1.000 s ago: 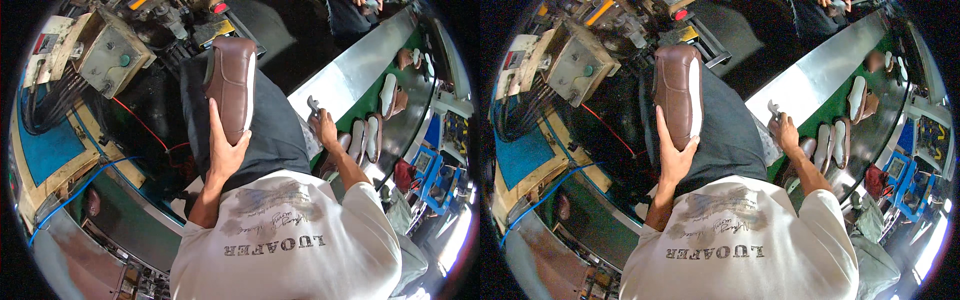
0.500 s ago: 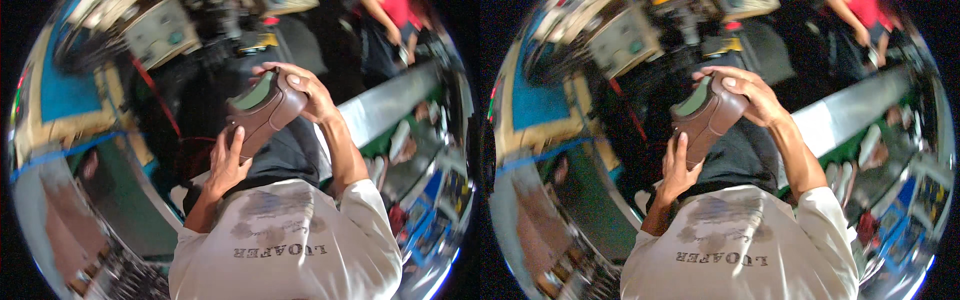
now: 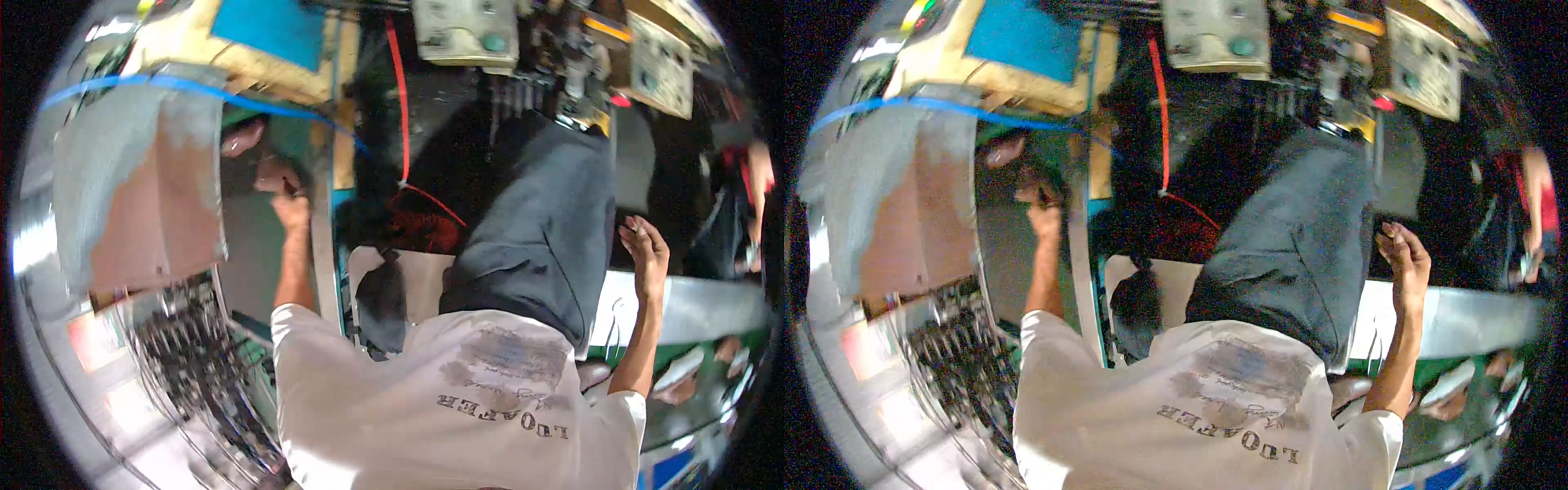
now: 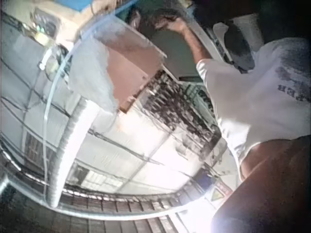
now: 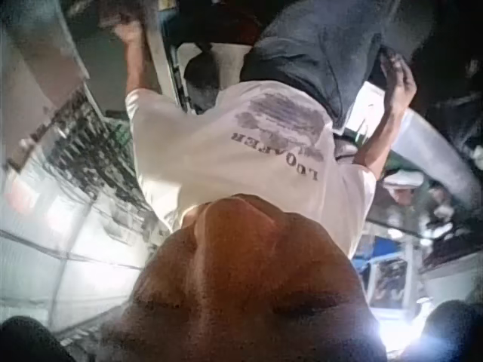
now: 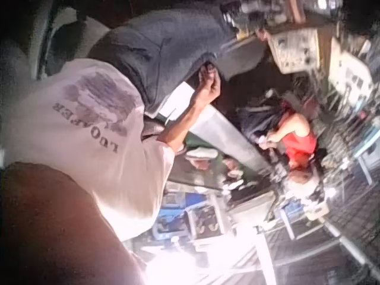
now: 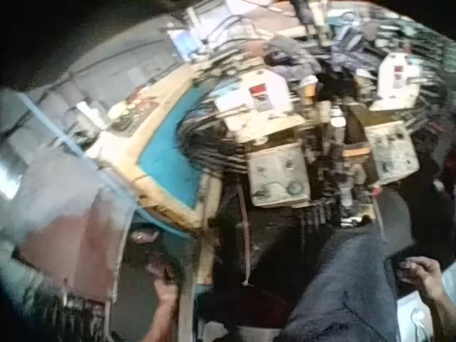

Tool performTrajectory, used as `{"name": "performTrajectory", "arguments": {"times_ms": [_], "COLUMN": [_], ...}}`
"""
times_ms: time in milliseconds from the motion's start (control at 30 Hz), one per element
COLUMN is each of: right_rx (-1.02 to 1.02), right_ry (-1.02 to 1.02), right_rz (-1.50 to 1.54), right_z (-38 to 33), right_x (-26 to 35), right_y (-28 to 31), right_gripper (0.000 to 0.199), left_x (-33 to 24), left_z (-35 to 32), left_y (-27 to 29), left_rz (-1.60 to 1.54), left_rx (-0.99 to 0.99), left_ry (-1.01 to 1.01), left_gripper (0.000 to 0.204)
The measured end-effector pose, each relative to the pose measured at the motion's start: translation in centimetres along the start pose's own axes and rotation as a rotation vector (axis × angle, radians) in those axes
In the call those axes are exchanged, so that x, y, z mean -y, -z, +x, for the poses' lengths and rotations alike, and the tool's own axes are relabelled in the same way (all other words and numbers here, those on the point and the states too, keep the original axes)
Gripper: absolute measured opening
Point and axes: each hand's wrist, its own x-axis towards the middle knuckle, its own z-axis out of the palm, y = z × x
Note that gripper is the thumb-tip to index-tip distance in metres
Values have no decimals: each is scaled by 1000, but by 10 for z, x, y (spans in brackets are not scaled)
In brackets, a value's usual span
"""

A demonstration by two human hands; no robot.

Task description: Shaping and lasting shoes using industrial machinery and hand tools in a factory.

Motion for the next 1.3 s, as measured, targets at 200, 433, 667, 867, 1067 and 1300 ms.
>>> {"name": "performTrajectory", "arguments": {"times_ms": [200, 433, 667, 867, 1067, 1300], "right_rx": [-489, -860, -1154, -1227, -1132, -501], "right_ry": [157, -895, -440, -272, -22, 314], "right_rz": [-645, -576, -184, 485, -275, 117], "right_z": [-107, -393, -373, -353, -321, -222], "right_x": [-68, -225, -328, -290, -150, -35], "right_y": [132, 136, -43, 3, 9, -3], "right_gripper": [41, 66, 106, 67, 80, 93], "left_x": [-132, -369, -490, -519, -552, -569], "left_z": [81, -78, -189, -265, -377, -313], "left_y": [-43, -129, -124, -119, -109, -80], "left_rz": [-548, -855, -716, -644, -631, -1088], "left_rx": [526, 1183, 1428, 1679, 2343, 2446], "left_ry": [-76, -349, -613, -844, -94, -32], "left_gripper": [45, 48, 44, 41, 50, 68]}}
